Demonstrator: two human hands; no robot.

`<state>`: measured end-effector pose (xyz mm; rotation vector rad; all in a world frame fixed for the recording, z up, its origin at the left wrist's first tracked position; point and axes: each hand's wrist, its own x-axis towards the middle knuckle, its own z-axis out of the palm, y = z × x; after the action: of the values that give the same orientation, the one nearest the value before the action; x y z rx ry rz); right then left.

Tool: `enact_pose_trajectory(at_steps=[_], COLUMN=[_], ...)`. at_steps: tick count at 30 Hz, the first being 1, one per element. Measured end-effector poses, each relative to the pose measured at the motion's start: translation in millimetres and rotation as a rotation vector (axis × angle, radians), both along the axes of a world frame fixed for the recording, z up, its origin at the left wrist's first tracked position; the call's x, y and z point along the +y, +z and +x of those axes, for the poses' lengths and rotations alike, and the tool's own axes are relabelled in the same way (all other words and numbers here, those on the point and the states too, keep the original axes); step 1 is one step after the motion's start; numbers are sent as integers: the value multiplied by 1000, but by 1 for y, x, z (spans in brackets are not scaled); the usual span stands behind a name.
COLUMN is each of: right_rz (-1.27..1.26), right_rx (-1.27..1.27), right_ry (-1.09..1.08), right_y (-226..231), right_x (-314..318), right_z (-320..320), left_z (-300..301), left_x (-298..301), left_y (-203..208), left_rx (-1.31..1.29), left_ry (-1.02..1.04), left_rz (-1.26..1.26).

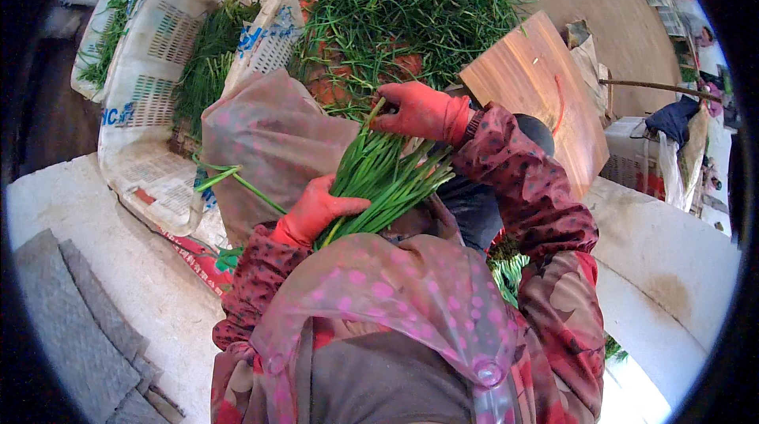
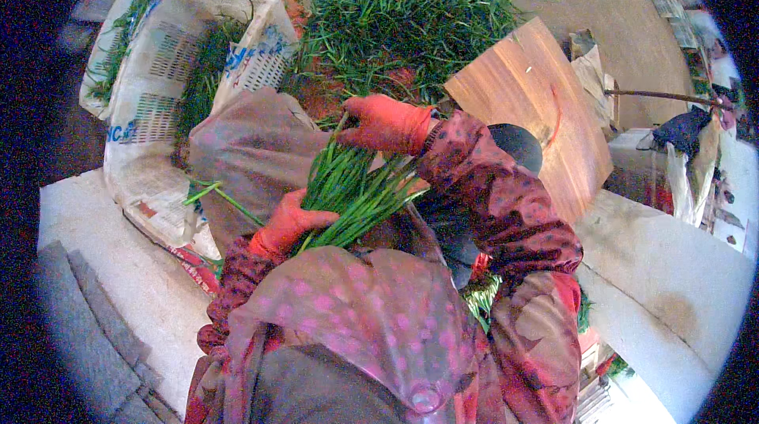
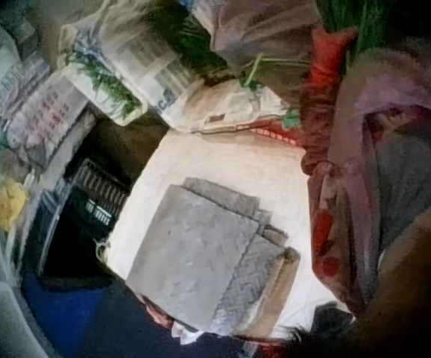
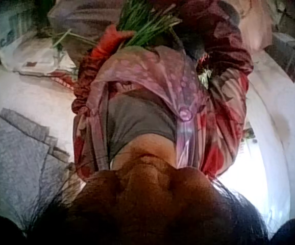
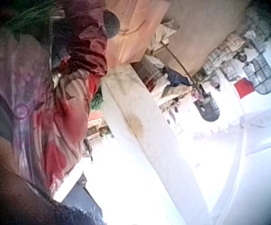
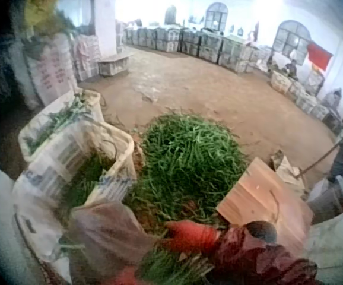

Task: The person ties bundles of chives with red string and stacks them onto a pile. The person then gathers and sorts loose chives from a basket into bundles by hand.

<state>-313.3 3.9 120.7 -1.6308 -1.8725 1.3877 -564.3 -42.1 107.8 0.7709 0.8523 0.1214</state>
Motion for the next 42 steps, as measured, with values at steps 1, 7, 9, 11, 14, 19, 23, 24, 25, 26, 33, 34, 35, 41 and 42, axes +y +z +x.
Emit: enact_pose_trajectory(at_steps=[1,7,9,11,14,19,23,24,25,26,33,34,35,41,42], right_rz=[67,17,154,258,635,731,506,360,335,308,76,123,175,34,-53], right_rx=[-8,210,142,108,-80,-333,-690,-907,-851,-795,-197,-12,41,98,204], right_ry=[50,-616,-770,-760,59,164,219,236,80,-77,-377,-299,-172,-665,-835], right_y=[-8,-49,-42,-29,12,-3,-23,-26,-37,-47,-7,-23,-22,-65,-54], right_x=[-3,8,12,7,-11,-31,-9,0,8,13,15,7,-1,16,21], right_z=[3,29,61,61,12,-35,-32,-27,-9,17,47,33,5,15,32], left_z=[0,0,0,0,-5,-3,-4,-5,-6,-6,-12,-12,-14,-9,-9], left_x=[-1,0,2,4,1,4,2,1,1,1,4,4,3,5,4], left_y=[-1,4,9,8,1,1,-5,-7,-8,-9,-8,-8,-7,-3,-4], left_rx=[-3,27,5,-21,-11,49,-10,-11,-12,-21,-86,-115,-107,-83,-71], left_ry=[14,-3,23,55,41,-21,38,38,38,36,113,149,147,88,92], left_rz=[-23,47,54,66,88,72,-20,-16,-11,-11,-126,-210,-213,-92,-42])
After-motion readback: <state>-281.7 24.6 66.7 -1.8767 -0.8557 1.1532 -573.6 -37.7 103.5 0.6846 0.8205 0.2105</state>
